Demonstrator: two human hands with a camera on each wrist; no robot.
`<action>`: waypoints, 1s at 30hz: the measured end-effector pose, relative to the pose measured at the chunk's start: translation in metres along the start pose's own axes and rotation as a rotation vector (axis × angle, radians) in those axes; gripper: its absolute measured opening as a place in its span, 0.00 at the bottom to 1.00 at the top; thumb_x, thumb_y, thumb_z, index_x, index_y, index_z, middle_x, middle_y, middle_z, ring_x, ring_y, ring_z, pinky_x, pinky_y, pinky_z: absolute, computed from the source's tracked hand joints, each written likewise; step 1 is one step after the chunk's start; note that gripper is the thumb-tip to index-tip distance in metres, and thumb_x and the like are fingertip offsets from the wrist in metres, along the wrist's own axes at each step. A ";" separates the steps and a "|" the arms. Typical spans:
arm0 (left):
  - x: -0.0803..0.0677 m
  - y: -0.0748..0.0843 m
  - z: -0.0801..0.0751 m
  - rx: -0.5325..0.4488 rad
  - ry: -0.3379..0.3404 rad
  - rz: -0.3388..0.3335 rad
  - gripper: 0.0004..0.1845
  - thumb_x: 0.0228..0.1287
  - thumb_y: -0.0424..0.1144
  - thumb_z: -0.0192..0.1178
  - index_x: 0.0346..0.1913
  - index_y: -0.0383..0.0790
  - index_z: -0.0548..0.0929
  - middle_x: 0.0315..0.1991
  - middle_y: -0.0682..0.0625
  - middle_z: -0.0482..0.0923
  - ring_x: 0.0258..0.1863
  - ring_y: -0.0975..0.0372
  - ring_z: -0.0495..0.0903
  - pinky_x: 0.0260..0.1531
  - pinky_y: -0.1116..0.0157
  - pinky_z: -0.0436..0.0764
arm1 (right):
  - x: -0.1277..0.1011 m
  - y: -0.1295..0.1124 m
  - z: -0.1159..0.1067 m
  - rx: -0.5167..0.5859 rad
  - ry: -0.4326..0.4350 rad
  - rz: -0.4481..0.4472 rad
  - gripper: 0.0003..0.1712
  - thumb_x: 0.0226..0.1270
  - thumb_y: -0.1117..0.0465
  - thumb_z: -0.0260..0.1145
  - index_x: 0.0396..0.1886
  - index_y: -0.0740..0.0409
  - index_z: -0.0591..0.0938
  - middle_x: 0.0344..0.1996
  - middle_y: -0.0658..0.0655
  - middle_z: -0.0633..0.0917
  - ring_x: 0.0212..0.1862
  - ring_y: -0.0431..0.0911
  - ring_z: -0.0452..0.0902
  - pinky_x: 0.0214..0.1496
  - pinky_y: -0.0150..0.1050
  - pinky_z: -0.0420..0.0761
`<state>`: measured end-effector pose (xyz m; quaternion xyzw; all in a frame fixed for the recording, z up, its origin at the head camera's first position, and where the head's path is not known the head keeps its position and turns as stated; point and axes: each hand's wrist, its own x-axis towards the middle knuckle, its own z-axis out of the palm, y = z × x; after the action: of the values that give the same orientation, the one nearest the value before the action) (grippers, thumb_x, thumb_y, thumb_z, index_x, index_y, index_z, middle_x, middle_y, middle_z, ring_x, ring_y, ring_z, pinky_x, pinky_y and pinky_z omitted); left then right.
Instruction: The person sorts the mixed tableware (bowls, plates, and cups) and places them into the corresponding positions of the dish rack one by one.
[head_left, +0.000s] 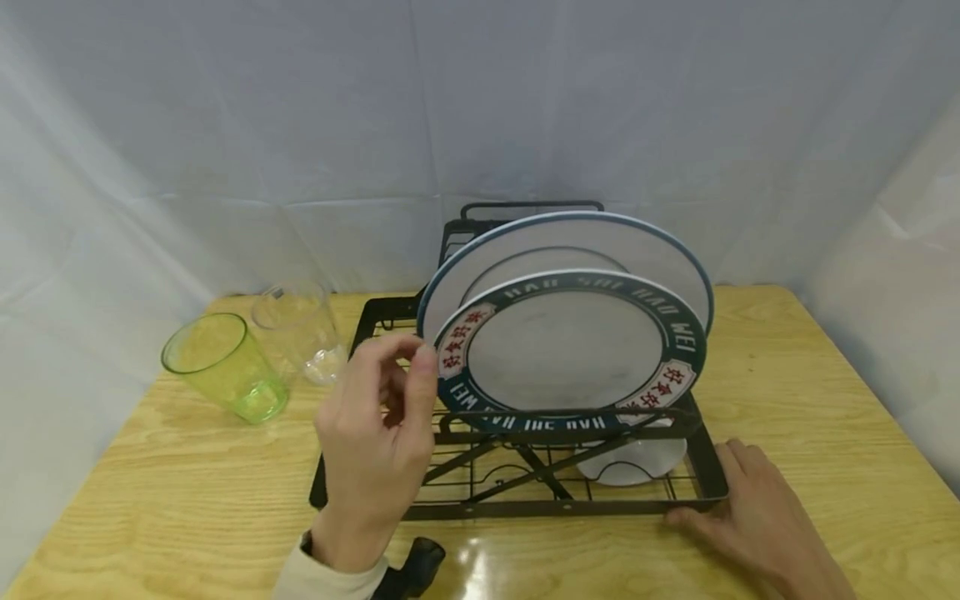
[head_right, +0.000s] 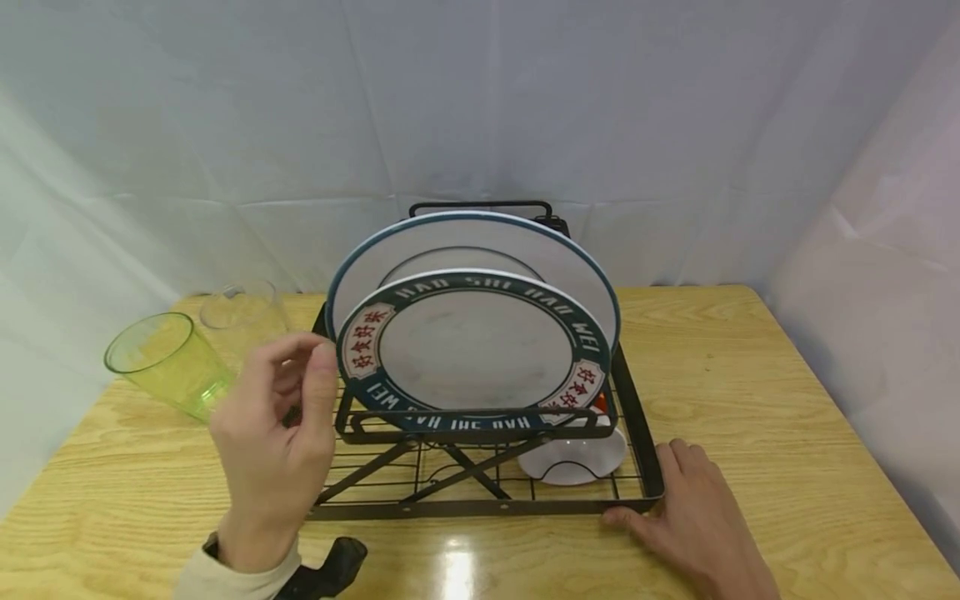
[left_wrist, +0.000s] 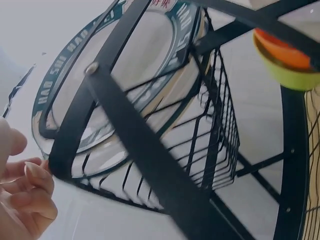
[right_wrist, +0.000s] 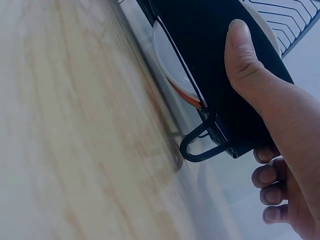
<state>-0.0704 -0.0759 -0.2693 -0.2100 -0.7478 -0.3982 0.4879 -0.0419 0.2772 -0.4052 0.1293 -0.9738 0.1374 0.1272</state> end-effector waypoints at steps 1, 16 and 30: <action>0.001 -0.001 -0.002 -0.002 0.018 0.004 0.19 0.75 0.45 0.49 0.36 0.29 0.78 0.19 0.51 0.71 0.14 0.68 0.63 0.12 0.75 0.63 | 0.000 0.000 0.000 -0.007 0.007 -0.011 0.50 0.33 0.32 0.77 0.47 0.65 0.75 0.31 0.53 0.73 0.34 0.48 0.68 0.37 0.47 0.71; 0.003 -0.031 -0.014 0.008 0.176 -0.113 0.14 0.70 0.36 0.52 0.34 0.24 0.78 0.18 0.45 0.76 0.14 0.68 0.65 0.14 0.77 0.62 | 0.000 0.002 -0.003 -0.030 -0.079 0.020 0.57 0.38 0.30 0.75 0.53 0.75 0.73 0.39 0.65 0.76 0.40 0.58 0.71 0.45 0.57 0.72; 0.006 -0.074 -0.048 0.157 0.418 -0.431 0.08 0.58 0.32 0.61 0.41 0.37 0.76 0.37 0.63 0.72 0.33 0.68 0.70 0.32 0.74 0.67 | 0.000 0.001 -0.002 0.047 -0.006 -0.012 0.53 0.36 0.36 0.79 0.53 0.70 0.75 0.36 0.60 0.77 0.39 0.55 0.73 0.43 0.54 0.73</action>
<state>-0.0977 -0.1589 -0.2833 0.0781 -0.6871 -0.4680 0.5502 -0.0424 0.2789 -0.4038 0.1386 -0.9698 0.1592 0.1223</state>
